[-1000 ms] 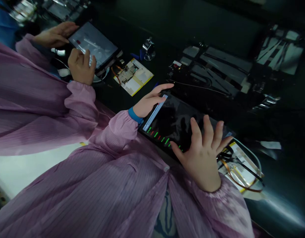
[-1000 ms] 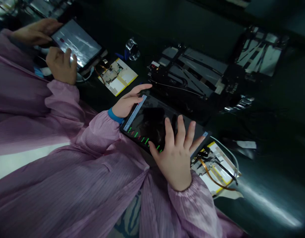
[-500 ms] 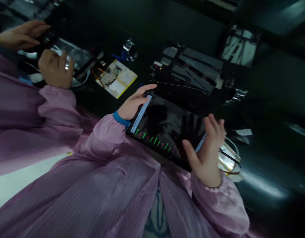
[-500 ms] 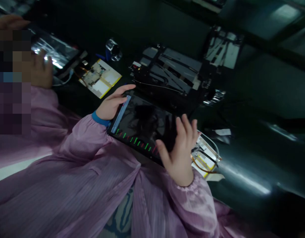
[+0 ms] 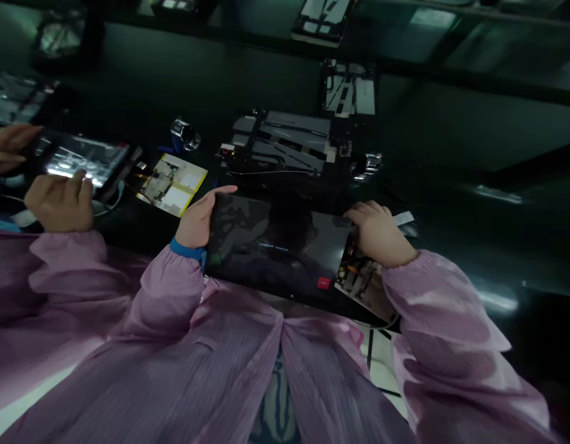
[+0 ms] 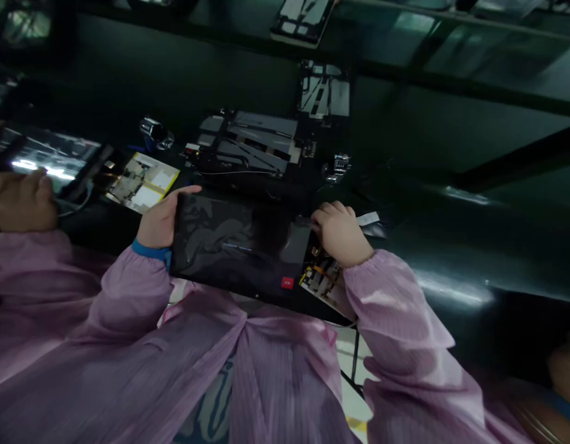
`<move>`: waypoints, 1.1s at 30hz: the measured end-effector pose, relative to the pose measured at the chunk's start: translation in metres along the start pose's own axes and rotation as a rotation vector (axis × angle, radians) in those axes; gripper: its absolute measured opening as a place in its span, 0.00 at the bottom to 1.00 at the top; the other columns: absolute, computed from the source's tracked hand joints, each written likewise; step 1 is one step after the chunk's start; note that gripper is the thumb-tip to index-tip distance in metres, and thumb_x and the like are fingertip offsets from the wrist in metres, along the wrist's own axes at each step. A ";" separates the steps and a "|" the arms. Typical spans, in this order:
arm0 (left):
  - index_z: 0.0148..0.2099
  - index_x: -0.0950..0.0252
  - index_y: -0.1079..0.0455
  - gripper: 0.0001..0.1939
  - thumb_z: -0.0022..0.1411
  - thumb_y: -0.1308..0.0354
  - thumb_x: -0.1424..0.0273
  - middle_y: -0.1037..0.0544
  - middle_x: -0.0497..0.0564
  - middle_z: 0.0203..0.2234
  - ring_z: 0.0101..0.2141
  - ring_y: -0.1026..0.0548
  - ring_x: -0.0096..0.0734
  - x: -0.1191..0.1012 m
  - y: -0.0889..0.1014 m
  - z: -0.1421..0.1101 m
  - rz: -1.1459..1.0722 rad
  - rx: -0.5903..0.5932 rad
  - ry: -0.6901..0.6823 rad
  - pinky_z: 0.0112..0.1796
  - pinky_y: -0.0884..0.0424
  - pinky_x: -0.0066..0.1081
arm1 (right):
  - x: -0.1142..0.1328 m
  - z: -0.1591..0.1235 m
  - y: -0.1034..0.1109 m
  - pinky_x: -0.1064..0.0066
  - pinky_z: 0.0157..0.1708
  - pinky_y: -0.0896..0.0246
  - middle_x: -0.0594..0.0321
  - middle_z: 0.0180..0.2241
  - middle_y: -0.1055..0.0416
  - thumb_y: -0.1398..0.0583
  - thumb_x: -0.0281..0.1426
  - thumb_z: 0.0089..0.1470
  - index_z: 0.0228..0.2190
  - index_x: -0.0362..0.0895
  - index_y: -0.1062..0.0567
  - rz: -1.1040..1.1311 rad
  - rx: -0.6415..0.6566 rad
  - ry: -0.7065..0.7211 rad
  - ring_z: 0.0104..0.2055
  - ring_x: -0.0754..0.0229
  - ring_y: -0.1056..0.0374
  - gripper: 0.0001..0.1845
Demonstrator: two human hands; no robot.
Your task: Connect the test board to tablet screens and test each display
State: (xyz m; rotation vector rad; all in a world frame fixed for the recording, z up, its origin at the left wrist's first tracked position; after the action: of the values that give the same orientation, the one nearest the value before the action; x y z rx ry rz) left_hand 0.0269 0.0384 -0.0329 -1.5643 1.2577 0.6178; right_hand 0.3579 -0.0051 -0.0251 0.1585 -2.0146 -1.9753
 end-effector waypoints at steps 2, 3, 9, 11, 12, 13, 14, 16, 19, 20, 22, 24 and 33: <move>0.44 0.67 0.26 0.14 0.61 0.45 0.65 0.20 0.52 0.26 0.28 0.22 0.34 -0.001 0.000 0.000 0.017 -0.013 0.008 0.32 0.25 0.31 | -0.005 -0.007 0.008 0.63 0.33 0.41 0.56 0.31 0.27 0.43 0.25 0.54 0.28 0.43 0.27 0.034 -0.044 0.020 0.35 0.52 0.33 0.06; 0.44 0.68 0.26 0.14 0.60 0.43 0.64 0.20 0.53 0.27 0.27 0.22 0.35 -0.002 0.000 -0.001 0.026 -0.017 0.009 0.32 0.24 0.32 | -0.006 -0.014 0.015 0.63 0.32 0.40 0.57 0.29 0.27 0.43 0.26 0.56 0.28 0.43 0.28 0.055 -0.092 0.019 0.33 0.54 0.33 0.06; 0.42 0.67 0.26 0.18 0.54 0.37 0.60 0.20 0.52 0.26 0.27 0.22 0.37 0.000 0.006 0.002 0.101 -0.082 -0.028 0.29 0.25 0.31 | 0.018 -0.075 0.038 0.68 0.32 0.35 0.58 0.31 0.27 0.42 0.25 0.58 0.38 0.43 0.28 0.258 -0.444 0.106 0.32 0.59 0.31 0.05; 0.41 0.65 0.25 0.20 0.50 0.35 0.57 0.20 0.51 0.25 0.29 0.21 0.39 0.002 0.009 0.003 0.122 -0.118 -0.045 0.30 0.24 0.34 | 0.028 -0.088 0.031 0.69 0.33 0.34 0.60 0.30 0.28 0.40 0.23 0.57 0.39 0.43 0.28 0.328 -0.485 0.109 0.31 0.61 0.31 0.07; 0.40 0.64 0.25 0.20 0.48 0.34 0.56 0.20 0.50 0.25 0.31 0.21 0.41 0.002 0.010 0.003 0.133 -0.129 -0.053 0.32 0.23 0.36 | 0.031 -0.092 0.026 0.68 0.33 0.33 0.60 0.29 0.28 0.40 0.23 0.56 0.39 0.43 0.27 0.349 -0.508 0.088 0.31 0.61 0.31 0.08; 0.39 0.62 0.25 0.19 0.47 0.34 0.55 0.20 0.49 0.25 0.33 0.21 0.43 0.002 0.010 0.003 0.144 -0.132 -0.057 0.34 0.23 0.39 | 0.032 -0.095 0.020 0.68 0.33 0.33 0.61 0.29 0.29 0.39 0.23 0.55 0.38 0.43 0.27 0.362 -0.530 0.059 0.30 0.61 0.32 0.08; 0.38 0.59 0.24 0.18 0.48 0.35 0.55 0.19 0.48 0.26 0.36 0.21 0.44 0.002 0.009 0.002 0.157 -0.126 -0.053 0.37 0.23 0.41 | 0.033 -0.096 0.014 0.67 0.33 0.33 0.61 0.29 0.29 0.39 0.23 0.55 0.38 0.42 0.27 0.370 -0.549 0.031 0.30 0.61 0.32 0.07; 0.37 0.54 0.24 0.14 0.50 0.37 0.54 0.19 0.43 0.28 0.42 0.22 0.46 0.001 0.006 0.001 0.183 -0.109 -0.034 0.41 0.23 0.44 | 0.032 -0.097 0.003 0.66 0.32 0.34 0.60 0.28 0.28 0.39 0.24 0.55 0.37 0.42 0.26 0.387 -0.561 -0.004 0.30 0.60 0.32 0.06; 0.34 0.49 0.24 0.11 0.49 0.36 0.53 0.19 0.38 0.30 0.46 0.24 0.46 0.000 0.001 0.000 0.216 -0.102 -0.047 0.43 0.24 0.45 | 0.031 -0.093 -0.007 0.64 0.33 0.34 0.59 0.29 0.26 0.40 0.25 0.56 0.36 0.43 0.26 0.411 -0.553 -0.021 0.31 0.58 0.31 0.04; 0.34 0.48 0.23 0.10 0.49 0.36 0.53 0.19 0.37 0.30 0.46 0.24 0.46 0.000 0.000 0.000 0.226 -0.101 -0.066 0.43 0.24 0.45 | 0.031 -0.092 -0.008 0.64 0.34 0.34 0.59 0.29 0.26 0.40 0.25 0.57 0.36 0.43 0.25 0.420 -0.555 -0.025 0.32 0.58 0.31 0.04; 0.34 0.48 0.23 0.10 0.49 0.36 0.53 0.19 0.37 0.31 0.47 0.24 0.46 0.000 -0.003 0.000 0.239 -0.099 -0.097 0.44 0.24 0.46 | 0.031 -0.090 -0.009 0.63 0.36 0.34 0.59 0.29 0.25 0.41 0.25 0.57 0.36 0.43 0.25 0.443 -0.559 -0.025 0.32 0.58 0.30 0.04; 0.34 0.48 0.23 0.10 0.50 0.36 0.53 0.18 0.37 0.30 0.46 0.24 0.45 0.000 -0.003 0.000 0.250 -0.102 -0.100 0.45 0.25 0.47 | 0.030 -0.088 -0.009 0.63 0.36 0.34 0.59 0.29 0.25 0.41 0.25 0.57 0.36 0.42 0.25 0.458 -0.560 -0.013 0.32 0.59 0.31 0.04; 0.35 0.48 0.23 0.10 0.51 0.36 0.53 0.19 0.35 0.30 0.46 0.24 0.42 0.001 -0.001 0.002 0.263 -0.041 -0.131 0.46 0.25 0.43 | 0.029 -0.086 -0.011 0.65 0.34 0.34 0.60 0.28 0.25 0.41 0.26 0.58 0.34 0.41 0.25 0.488 -0.563 0.023 0.30 0.60 0.30 0.04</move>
State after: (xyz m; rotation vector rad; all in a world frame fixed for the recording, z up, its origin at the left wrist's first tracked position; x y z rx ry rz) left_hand 0.0283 0.0398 -0.0343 -1.3781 1.3687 0.9038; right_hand 0.3550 -0.0964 -0.0322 -0.3964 -1.2457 -2.0848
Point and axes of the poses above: each hand's wrist, its own z-axis towards the middle knuckle, its own y-axis out of the back of the hand, x = y × z, the point moved 2 cm from there along z, towards the middle knuckle
